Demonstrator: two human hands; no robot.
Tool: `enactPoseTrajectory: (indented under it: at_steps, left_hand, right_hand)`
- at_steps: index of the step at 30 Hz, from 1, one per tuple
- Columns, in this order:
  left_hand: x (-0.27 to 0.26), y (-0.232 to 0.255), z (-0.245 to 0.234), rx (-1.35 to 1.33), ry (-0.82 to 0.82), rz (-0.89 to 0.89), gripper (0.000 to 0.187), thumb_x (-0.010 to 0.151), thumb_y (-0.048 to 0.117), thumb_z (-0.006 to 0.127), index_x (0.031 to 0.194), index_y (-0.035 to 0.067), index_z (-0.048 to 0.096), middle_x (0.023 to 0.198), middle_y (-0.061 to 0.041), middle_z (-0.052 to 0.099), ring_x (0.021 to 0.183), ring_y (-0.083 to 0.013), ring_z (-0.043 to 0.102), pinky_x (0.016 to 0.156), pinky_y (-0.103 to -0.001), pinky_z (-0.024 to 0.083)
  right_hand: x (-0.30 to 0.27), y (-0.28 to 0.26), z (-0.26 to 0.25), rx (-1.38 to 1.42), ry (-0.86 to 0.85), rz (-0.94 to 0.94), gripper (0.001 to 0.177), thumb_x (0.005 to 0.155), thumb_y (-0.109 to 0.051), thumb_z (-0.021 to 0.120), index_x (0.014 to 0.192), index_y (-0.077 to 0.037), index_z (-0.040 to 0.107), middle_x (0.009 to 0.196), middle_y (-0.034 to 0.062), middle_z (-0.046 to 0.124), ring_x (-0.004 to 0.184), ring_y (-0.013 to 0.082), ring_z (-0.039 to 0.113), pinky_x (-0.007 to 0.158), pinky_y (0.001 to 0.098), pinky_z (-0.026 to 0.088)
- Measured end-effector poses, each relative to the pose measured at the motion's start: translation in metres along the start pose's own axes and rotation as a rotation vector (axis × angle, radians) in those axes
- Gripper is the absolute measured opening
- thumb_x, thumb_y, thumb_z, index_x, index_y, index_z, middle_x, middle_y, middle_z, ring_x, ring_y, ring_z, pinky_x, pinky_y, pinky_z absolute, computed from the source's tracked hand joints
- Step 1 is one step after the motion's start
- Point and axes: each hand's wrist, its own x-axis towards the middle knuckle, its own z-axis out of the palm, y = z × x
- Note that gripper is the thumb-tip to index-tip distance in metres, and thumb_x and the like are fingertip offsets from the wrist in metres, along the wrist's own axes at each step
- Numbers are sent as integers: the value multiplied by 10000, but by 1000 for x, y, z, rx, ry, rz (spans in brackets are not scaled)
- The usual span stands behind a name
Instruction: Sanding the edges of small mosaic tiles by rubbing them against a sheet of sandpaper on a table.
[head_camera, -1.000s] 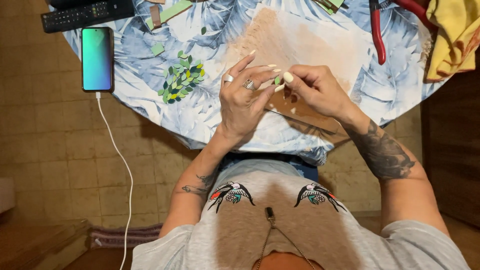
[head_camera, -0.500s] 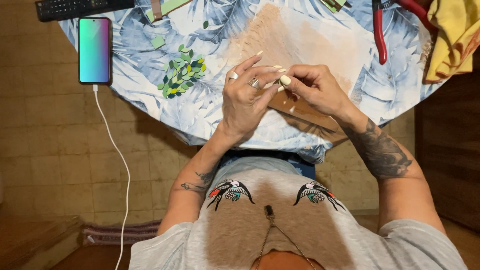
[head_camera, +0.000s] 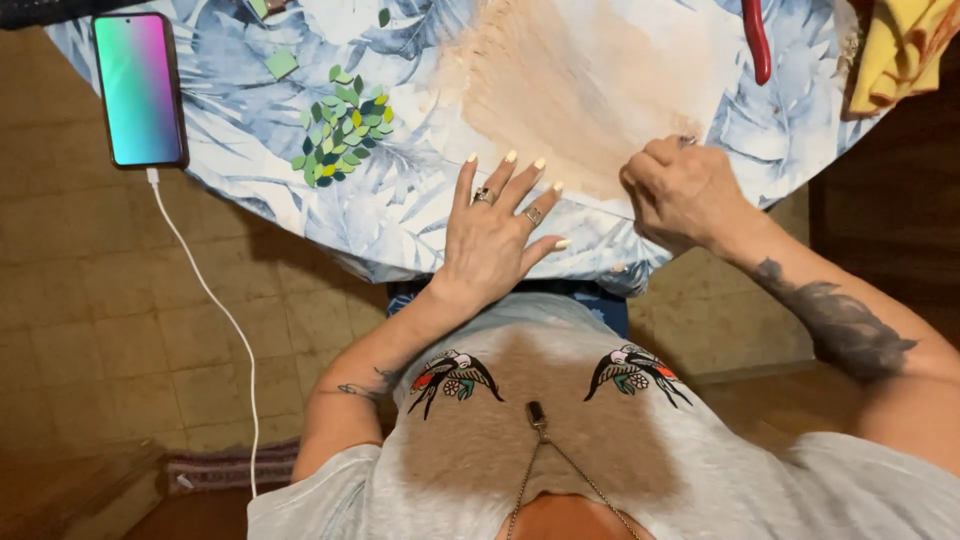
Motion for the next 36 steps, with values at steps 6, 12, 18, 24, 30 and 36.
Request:
enactPoseTrajectory:
  at_steps: [6, 12, 18, 24, 30, 36]
  left_hand:
    - [-2, -4, 3, -8, -39, -4, 463, 788, 509, 475, 1076, 157, 559, 1144, -101, 508, 1130, -303, 424, 997, -559, 91]
    - [1, 2, -14, 104, -106, -13, 472, 753, 506, 541, 1104, 192, 573, 1201, -54, 496, 1128, -273, 437, 998, -517, 132]
    - [-2, -1, -2, -22, -69, -28, 480, 773, 504, 501, 1104, 160, 546, 1156, -116, 492, 1126, -317, 431, 1004, -561, 68]
    - [-1, 0, -7, -7, -86, -8, 484, 756, 495, 514, 1098, 155, 548, 1148, -122, 499, 1117, -323, 443, 1010, -555, 75]
    - [0, 5, -10, 14, -82, -26, 486, 750, 498, 505, 1092, 157, 555, 1134, -122, 511, 1101, -325, 455, 1008, -549, 104]
    - [-3, 4, -6, 19, -43, -32, 492, 742, 523, 477, 1079, 171, 550, 1142, -98, 500, 1102, -306, 456, 1014, -538, 142]
  right_hand:
    - [67, -22, 52, 209, 55, -66, 123, 790, -237, 507, 742, -134, 460, 706, 52, 454, 650, 276, 541, 516, 396, 437]
    - [172, -2, 75, 60, 312, -169, 139, 720, -115, 550, 651, -92, 430, 627, 47, 437, 550, 232, 403, 439, 348, 253]
    - [48, -10, 28, 143, 82, -200, 79, 789, -202, 474, 733, -146, 470, 667, 56, 447, 596, 280, 522, 471, 381, 411]
    - [6, 8, 22, 50, 45, -133, 88, 739, -234, 485, 690, -162, 485, 652, 32, 467, 587, 240, 529, 461, 351, 414]
    - [138, -18, 55, 41, 233, -127, 110, 752, -234, 481, 681, -151, 486, 621, 32, 463, 494, 231, 493, 423, 354, 390]
    - [120, -10, 48, 91, 183, -348, 111, 768, -207, 459, 689, -129, 462, 609, 70, 442, 488, 279, 488, 429, 385, 393]
